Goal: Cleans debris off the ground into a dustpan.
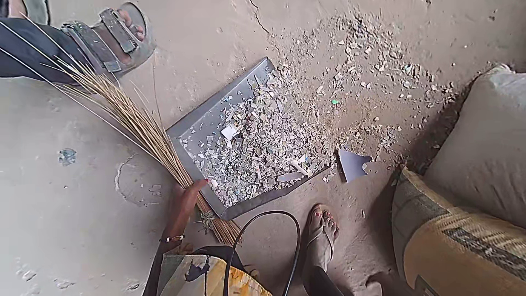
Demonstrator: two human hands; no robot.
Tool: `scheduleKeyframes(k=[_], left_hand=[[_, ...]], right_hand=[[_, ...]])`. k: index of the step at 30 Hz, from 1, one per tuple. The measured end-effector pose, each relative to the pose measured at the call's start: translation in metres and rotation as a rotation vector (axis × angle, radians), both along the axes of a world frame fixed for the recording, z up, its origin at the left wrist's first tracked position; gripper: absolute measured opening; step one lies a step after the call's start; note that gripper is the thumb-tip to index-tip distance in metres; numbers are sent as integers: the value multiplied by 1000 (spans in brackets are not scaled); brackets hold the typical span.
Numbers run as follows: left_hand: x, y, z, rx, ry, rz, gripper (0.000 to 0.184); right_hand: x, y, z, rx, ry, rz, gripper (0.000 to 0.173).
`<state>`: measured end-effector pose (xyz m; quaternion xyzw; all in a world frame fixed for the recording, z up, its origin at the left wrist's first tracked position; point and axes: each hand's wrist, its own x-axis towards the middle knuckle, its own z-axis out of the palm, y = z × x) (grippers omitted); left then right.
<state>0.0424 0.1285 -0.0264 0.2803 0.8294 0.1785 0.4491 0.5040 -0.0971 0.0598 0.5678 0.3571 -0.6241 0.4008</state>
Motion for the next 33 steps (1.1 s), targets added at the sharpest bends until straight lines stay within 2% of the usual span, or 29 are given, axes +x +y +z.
scheduleKeyframes(k=[2,4,6,8,10,13,16,19,24,26,29,33], left_hand=[[0,1,-3,7,16,-5,67],[3,1,-2,6,38,14,67],[9,3,1,33,44,71,66],[14,2,3,83,46,125,70],[12,-1,0,140,43,175,67],[9,-15,-9,196,27,247,68],[5,-29,-13,246,-22,319,73],[2,-45,-22,267,-113,388,68],[35,-39,-24,291,-348,439,32],[53,-22,-20,322,-395,432,37],[61,-6,-5,307,-358,435,35],[26,-30,-4,269,-181,432,27]], right_hand=[[2,30,-15,522,-194,-226,34],[-5,78,-42,890,-403,-481,39],[-9,120,-64,939,-501,-802,53],[-11,141,-78,969,-498,-948,58],[-12,144,-89,1056,-450,-912,46],[-13,135,-84,1135,-376,-859,21],[-12,120,-83,1172,-328,-866,15],[-11,112,-84,1189,-310,-879,17],[-17,131,-85,1242,-259,-774,23],[-25,143,-83,1281,-261,-695,31],[-34,156,-89,1301,-355,-658,44],[-35,157,-105,1254,-418,-686,55]])
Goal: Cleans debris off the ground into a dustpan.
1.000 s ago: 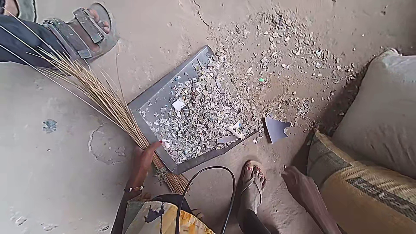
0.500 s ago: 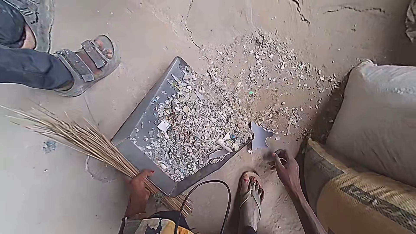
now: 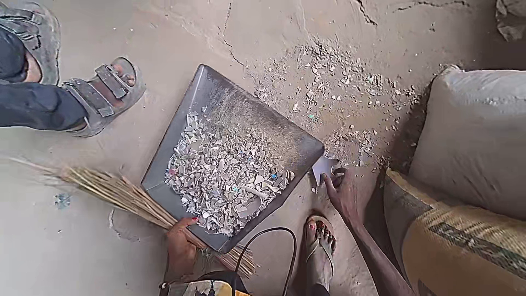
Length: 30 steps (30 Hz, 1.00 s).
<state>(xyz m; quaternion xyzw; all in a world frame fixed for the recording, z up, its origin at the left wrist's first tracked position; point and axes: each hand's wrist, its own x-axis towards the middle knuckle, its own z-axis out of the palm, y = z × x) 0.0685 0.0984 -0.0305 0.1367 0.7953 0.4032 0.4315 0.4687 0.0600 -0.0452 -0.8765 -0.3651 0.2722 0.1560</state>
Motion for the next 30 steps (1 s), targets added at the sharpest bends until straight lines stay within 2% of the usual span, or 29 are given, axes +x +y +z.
scheduleKeyframes(k=[3,7,9,11,14,16,18,20,24,27,30], left_hand=[[-57,-28,-19,11,153,-53,39],[-98,-40,-6,-52,167,-67,32],[-109,-39,1,-55,184,-83,39],[-113,-37,6,-72,241,-115,41],[-117,-31,11,-125,355,-219,63],[-128,-29,7,-124,402,-232,67],[-135,-24,4,-117,436,-214,70],[-127,-18,9,-147,438,-210,72],[-118,-10,11,-182,418,-232,61],[-126,-14,-2,-169,409,-161,59],[-150,-23,-20,-120,456,-232,56]], right_hand=[[1,1,-1,-12,14,30,47],[6,-8,1,146,248,44,28],[3,-12,11,172,397,210,26],[-4,-15,22,89,523,458,23],[-33,-19,19,-51,601,786,24],[-66,-30,11,99,478,873,34],[-91,-39,-3,258,276,949,35],[-92,-43,-26,383,153,1073,36],[-56,-25,-43,336,117,1237,46],[-7,24,-50,376,-16,1182,46],[43,68,-53,325,-254,992,47]])
